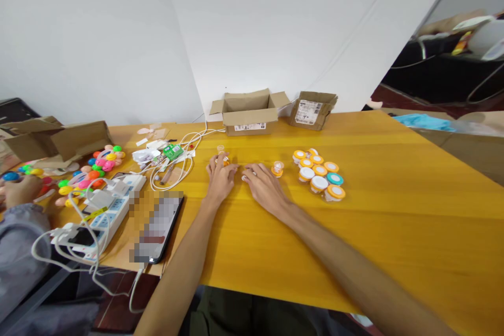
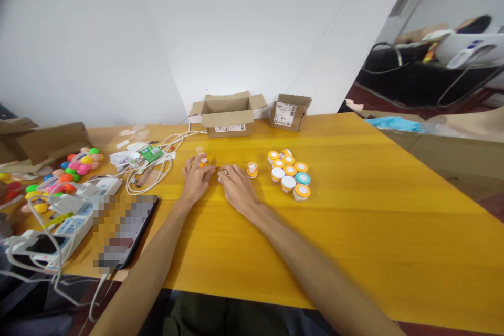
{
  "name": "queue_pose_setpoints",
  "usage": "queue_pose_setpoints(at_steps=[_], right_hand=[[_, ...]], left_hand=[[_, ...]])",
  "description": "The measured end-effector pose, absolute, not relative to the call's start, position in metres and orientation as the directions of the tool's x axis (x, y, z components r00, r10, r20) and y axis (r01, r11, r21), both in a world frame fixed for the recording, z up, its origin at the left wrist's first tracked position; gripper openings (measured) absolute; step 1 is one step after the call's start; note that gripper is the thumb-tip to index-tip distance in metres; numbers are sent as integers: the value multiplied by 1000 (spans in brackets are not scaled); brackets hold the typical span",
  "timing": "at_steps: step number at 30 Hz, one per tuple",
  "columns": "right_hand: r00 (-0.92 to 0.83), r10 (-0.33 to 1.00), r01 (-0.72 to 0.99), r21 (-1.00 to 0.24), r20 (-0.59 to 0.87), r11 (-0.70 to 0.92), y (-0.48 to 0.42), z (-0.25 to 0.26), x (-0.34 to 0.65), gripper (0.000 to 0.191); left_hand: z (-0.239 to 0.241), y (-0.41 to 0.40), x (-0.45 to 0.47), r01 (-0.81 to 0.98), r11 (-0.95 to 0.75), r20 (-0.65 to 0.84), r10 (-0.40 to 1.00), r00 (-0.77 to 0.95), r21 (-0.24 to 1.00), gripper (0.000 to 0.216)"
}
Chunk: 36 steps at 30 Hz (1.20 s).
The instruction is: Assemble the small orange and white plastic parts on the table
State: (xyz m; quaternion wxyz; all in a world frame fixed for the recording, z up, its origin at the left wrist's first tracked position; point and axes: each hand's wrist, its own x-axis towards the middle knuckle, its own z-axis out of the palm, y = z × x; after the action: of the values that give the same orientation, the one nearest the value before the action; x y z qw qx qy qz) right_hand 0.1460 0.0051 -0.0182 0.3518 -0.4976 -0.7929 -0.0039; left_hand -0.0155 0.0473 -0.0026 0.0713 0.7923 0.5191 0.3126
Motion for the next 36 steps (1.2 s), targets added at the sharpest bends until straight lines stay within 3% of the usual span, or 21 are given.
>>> queue_pose_setpoints(at_steps=[13, 18, 23, 36], right_hand=[[-260, 785, 764, -378, 562, 523, 8, -16, 149, 24], [-122, 791, 686, -525, 600, 504, 6, -12, 150, 22], [-26, 811, 591, -645, 584, 484, 7, -10, 155, 21], [-13, 838, 472, -735, 546, 487, 9, -8, 156, 20]], left_hand=[[7, 43, -12, 725, -519, 443, 837, 322, 453, 25], [11, 43, -9, 562, -599, 419, 801, 428, 570, 21], [10, 42, -6, 382, -564, 357, 795, 490, 732, 25], [10, 43, -2, 325, -504, 359, 837, 414, 801, 16]])
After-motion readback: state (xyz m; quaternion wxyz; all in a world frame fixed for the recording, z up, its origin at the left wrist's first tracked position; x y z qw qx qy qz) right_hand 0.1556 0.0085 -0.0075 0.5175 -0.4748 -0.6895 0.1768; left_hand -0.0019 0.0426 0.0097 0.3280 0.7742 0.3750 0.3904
